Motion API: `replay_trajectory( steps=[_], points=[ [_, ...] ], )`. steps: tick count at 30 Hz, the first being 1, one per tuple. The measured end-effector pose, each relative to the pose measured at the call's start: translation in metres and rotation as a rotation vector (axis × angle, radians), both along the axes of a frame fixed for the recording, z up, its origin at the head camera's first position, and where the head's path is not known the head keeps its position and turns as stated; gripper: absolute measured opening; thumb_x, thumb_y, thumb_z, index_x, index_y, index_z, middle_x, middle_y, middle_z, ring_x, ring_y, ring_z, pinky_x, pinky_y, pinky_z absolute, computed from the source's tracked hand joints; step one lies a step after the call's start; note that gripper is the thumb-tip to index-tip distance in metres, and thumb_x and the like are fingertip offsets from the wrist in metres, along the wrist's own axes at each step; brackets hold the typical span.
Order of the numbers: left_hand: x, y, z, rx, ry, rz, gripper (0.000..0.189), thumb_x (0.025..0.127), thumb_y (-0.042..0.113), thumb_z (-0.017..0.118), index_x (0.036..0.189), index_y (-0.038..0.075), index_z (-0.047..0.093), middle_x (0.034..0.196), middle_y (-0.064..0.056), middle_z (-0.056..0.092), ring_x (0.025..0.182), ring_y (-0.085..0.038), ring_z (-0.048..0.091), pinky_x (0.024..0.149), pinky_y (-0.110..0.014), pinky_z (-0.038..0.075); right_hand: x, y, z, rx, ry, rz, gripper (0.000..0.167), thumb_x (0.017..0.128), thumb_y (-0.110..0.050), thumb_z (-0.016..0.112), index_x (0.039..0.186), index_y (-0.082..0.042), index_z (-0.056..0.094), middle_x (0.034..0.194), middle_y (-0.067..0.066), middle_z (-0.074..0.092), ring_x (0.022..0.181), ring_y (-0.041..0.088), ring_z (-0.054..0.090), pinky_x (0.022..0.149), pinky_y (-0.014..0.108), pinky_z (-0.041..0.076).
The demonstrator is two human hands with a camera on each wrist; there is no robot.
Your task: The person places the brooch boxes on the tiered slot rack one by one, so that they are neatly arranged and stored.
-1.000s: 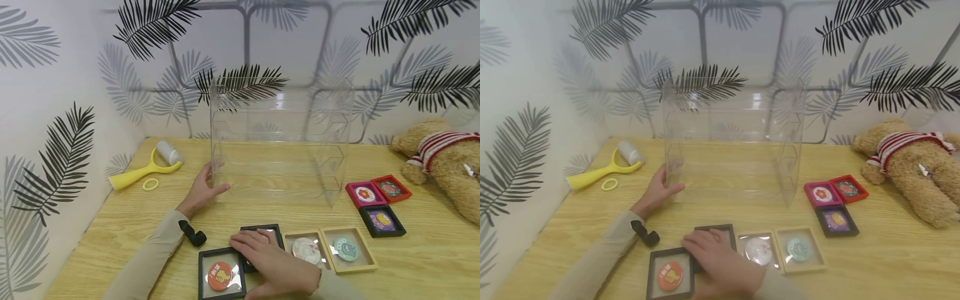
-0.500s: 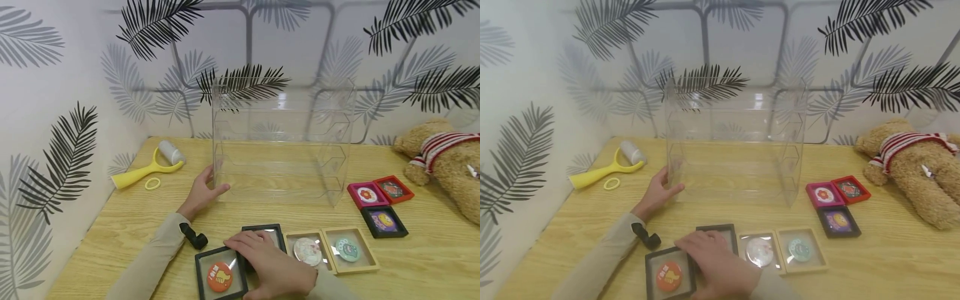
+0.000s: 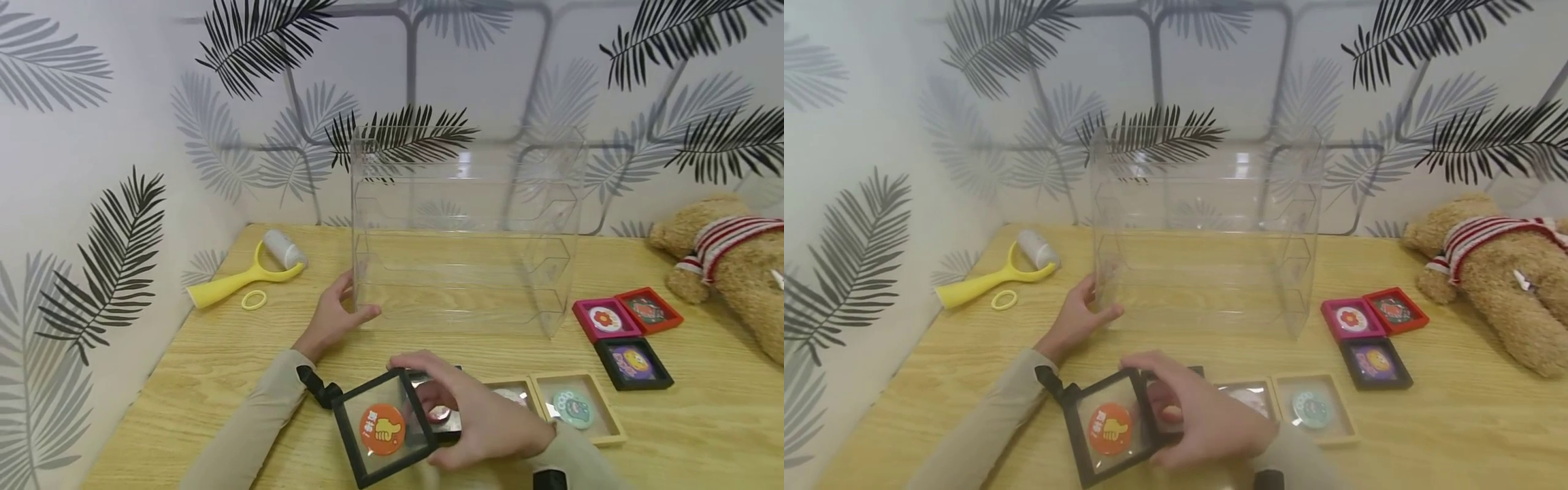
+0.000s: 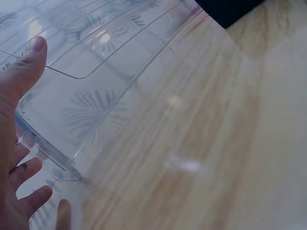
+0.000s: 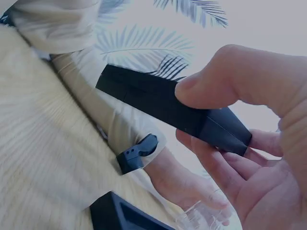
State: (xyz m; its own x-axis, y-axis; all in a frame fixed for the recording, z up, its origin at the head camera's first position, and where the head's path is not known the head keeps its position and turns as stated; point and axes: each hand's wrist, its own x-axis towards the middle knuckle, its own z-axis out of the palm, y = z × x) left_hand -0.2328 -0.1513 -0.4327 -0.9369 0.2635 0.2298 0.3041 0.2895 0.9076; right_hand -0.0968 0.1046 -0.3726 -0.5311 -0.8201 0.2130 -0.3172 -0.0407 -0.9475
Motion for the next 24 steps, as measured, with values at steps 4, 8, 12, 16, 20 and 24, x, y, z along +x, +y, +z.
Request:
replay_trajectory(
  steps=[4,8,12,16,20,24],
  points=[
    [0.0,0.0,-0.001,-0.019,-0.006,0.009,0.08,0.08,0.026,0.079,0.148,0.014,0.037,0.151,-0.009,0.039,0.134,-0.039,0.042,0.106,-0.057,0.035,-0.004,0.003,0.001,-0.067,-0.119,0.036,0.092,0.07,0.01,0.074,0.142,-0.009,0.02,0.127,0.026,0.047,0.11,0.026,0.062,0.092,0.04,0.052],
    [0.0,0.0,-0.001,-0.027,-0.01,0.011,0.081,0.081,0.028,0.078,0.148,0.012,0.037,0.151,-0.009,0.039,0.134,-0.039,0.042,0.106,-0.056,0.037,-0.012,0.004,-0.006,-0.156,-0.192,0.046,0.086,0.071,0.016,0.071,0.135,-0.007,0.018,0.122,0.03,0.047,0.104,0.021,0.063,0.086,0.034,0.055],
    [-0.001,0.001,-0.002,-0.034,-0.014,0.01,0.081,0.082,0.029,0.078,0.149,0.012,0.036,0.151,-0.01,0.039,0.131,-0.04,0.044,0.103,-0.055,0.04,-0.021,0.004,-0.013,-0.254,-0.18,-0.05,0.068,0.078,0.021,0.061,0.125,-0.011,0.024,0.106,0.015,0.062,0.086,0.016,0.068,0.067,0.027,0.057],
    [-0.001,0.001,-0.002,-0.041,-0.02,0.004,0.082,0.082,0.032,0.077,0.149,0.013,0.035,0.151,-0.013,0.039,0.129,-0.041,0.045,0.102,-0.057,0.041,-0.031,0.005,-0.013,-0.282,-0.066,-0.128,0.054,0.082,0.022,0.055,0.118,-0.007,0.029,0.095,0.013,0.067,0.073,0.016,0.069,0.057,0.029,0.056],
    [0.0,0.0,-0.002,-0.045,-0.02,0.006,0.081,0.082,0.032,0.077,0.149,0.012,0.035,0.149,-0.016,0.041,0.127,-0.041,0.047,0.101,-0.057,0.041,-0.04,0.003,-0.004,-0.234,0.139,-0.221,0.035,0.086,0.02,0.052,0.11,0.004,0.032,0.087,0.027,0.065,0.074,0.009,0.065,0.057,0.026,0.053],
    [0.001,0.001,-0.002,-0.051,-0.013,0.018,0.078,0.083,0.026,0.076,0.148,0.012,0.035,0.149,-0.014,0.041,0.127,-0.041,0.048,0.099,-0.056,0.043,-0.052,0.002,0.011,-0.14,0.284,-0.433,0.018,0.091,0.016,0.05,0.099,0.007,0.037,0.084,0.025,0.065,0.075,0.005,0.06,0.059,0.024,0.045]
  ],
)
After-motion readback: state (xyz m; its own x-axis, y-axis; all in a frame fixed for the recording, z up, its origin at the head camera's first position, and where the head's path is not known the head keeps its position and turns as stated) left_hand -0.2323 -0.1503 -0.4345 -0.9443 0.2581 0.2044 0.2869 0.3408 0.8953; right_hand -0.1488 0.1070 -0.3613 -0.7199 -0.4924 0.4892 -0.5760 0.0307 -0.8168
